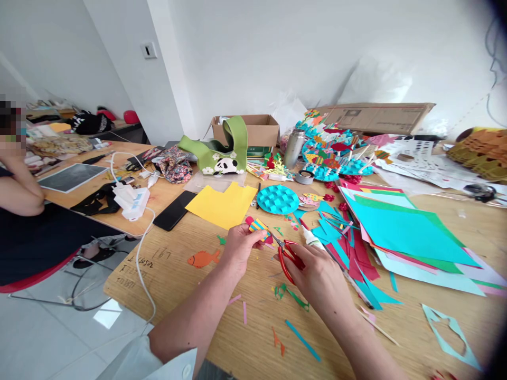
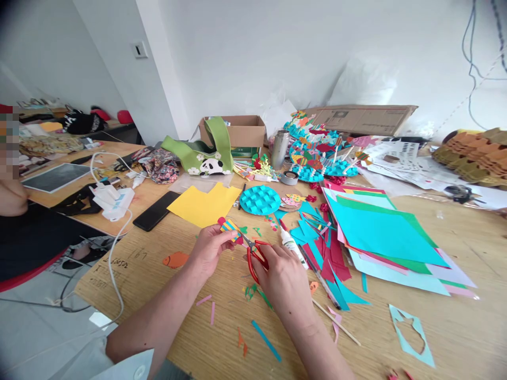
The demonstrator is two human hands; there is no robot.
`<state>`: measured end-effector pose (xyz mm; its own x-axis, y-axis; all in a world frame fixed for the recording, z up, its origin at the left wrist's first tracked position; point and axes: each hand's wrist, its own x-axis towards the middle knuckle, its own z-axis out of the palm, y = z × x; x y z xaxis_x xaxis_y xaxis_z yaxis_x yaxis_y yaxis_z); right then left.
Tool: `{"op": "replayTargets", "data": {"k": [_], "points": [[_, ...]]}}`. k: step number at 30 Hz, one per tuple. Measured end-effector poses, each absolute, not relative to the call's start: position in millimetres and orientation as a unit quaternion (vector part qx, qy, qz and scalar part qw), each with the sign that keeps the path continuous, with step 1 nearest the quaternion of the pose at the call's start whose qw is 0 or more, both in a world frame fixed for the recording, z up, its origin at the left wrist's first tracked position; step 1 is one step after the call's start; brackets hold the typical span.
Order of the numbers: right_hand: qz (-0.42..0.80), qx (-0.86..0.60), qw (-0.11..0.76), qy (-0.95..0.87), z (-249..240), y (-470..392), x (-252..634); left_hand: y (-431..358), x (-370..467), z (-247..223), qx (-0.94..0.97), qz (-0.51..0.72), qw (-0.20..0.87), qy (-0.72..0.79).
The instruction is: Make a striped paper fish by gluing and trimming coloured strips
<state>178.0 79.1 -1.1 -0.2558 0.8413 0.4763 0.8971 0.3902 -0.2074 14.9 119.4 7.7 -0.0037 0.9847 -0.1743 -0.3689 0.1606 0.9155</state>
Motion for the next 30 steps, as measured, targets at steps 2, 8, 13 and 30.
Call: {"op": "replayTargets", "data": {"k": [2,8,13,30], "points": [[-0.057,-0.549,0.264,-0.791,-0.6,78.8,177.7,118.9,15.2,7.5,0.347,0.549,0.615,0.448],[-0.059,-0.549,0.266,-0.79,-0.5,78.5,177.5,117.3,15.9,6.7,0.349,0.548,0.613,0.45],[-0.058,-0.551,0.263,-0.79,-1.0,78.9,177.0,118.2,15.6,7.2,0.347,0.55,0.614,0.448],[-0.045,-0.546,0.268,-0.792,-2.4,79.2,179.1,117.3,15.2,7.7,0.348,0.545,0.615,0.451]]}}
